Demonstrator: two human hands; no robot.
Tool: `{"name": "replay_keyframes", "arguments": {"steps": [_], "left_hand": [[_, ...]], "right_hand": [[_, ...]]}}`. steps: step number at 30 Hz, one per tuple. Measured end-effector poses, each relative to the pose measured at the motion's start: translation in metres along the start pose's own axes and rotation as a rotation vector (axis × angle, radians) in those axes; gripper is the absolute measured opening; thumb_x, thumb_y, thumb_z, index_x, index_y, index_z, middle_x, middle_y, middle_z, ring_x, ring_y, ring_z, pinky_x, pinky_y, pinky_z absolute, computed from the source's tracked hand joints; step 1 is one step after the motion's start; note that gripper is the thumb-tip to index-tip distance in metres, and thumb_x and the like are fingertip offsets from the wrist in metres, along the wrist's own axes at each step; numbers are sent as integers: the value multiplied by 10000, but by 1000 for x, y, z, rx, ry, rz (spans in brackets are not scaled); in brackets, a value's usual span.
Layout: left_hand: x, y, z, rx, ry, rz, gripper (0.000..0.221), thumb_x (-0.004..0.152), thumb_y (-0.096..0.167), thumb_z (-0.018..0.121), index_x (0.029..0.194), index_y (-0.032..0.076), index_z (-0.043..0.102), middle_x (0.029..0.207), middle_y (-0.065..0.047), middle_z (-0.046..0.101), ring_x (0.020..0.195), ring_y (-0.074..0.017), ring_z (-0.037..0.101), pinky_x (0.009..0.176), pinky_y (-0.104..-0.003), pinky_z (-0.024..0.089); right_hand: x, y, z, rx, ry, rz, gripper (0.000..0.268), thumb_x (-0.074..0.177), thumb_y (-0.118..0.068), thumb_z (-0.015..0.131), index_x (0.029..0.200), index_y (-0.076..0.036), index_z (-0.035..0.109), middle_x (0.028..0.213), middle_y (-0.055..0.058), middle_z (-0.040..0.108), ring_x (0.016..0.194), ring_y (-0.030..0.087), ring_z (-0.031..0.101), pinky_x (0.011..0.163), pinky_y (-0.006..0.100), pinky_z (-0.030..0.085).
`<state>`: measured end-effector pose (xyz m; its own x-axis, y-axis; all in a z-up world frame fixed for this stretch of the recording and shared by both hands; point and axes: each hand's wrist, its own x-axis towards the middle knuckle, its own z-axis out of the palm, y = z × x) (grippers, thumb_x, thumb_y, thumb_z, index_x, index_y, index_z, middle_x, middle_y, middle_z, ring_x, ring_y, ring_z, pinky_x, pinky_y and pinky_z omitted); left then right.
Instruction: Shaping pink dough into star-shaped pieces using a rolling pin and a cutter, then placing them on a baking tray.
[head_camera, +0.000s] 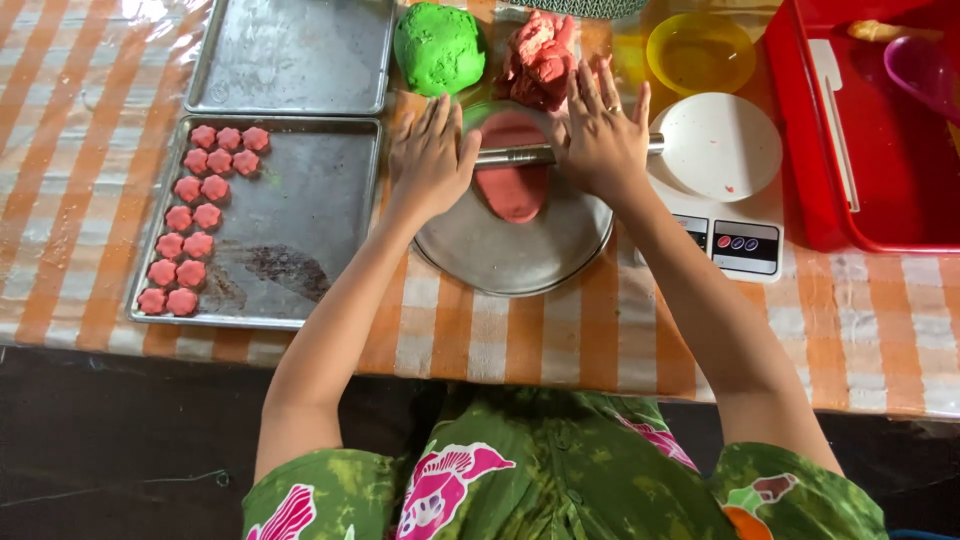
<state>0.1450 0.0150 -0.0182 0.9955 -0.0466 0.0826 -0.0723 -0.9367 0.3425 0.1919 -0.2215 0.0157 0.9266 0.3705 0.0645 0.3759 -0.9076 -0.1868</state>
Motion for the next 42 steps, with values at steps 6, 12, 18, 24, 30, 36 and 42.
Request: {"name": "replay_keyframes", "arguments": {"steps": [6,12,18,24,30,36,42], "left_hand": [[-35,2,2,190,91,149,741,1074,528,169,1532,16,446,1660,-143,292,1546,-250,214,1242,-455,120],[-84,9,-1,149,128,249,682,1071,468,334,1533,-28,405,1632,-223,329,1529,-324,274,1240,-476,159],[-112,21,-11,124,71,279,707,1039,424,456,1542,-63,351,1629,-284,294,1534,-383,252,1236,-503,170],[-58,12,-14,168,-7,173,790,1042,562,269,1540,-47,342,1639,-246,262,1544,-335,192,1225,-494,118],[2,19,-42,36,-101,-52,811,999,620,70,1652,140,107,1711,-81,-23,1545,-255,-143,1225,-571,-98],[49,5,-34,79,36,-140,710,1068,553,178,1685,218,70,1706,-33,-113,1532,-256,-192,1204,-670,-104],[84,-1,-34,223,348,-175,636,1128,398,431,1698,250,193,1712,-41,-17,1567,-264,-77,1214,-693,-43]], "right_hand": [[-24,10,14,-54,106,-110,658,1045,-403,292,1595,-46,348,1693,84,247,1558,277,171,1187,692,74],[-64,20,30,-58,239,-220,585,1080,-382,383,1562,-66,482,1631,117,432,1539,303,298,1166,678,185],[-79,29,29,-27,80,-204,620,1076,-417,393,1620,-120,385,1675,94,356,1565,277,251,1181,679,207],[-30,-2,-9,-69,-41,-90,680,1067,-515,248,1631,-152,138,1707,63,147,1576,237,119,1193,698,107],[14,-14,-30,95,-70,88,720,1048,-517,258,1658,-259,-23,1746,-9,-57,1590,238,-98,1210,716,-38],[49,-6,-19,65,125,149,711,1123,-545,320,1688,-267,-10,1742,-37,-79,1582,218,-121,1213,747,-21],[78,-2,-21,-5,393,96,652,1176,-429,433,1700,-192,125,1749,15,64,1601,247,4,1221,710,6]]}}
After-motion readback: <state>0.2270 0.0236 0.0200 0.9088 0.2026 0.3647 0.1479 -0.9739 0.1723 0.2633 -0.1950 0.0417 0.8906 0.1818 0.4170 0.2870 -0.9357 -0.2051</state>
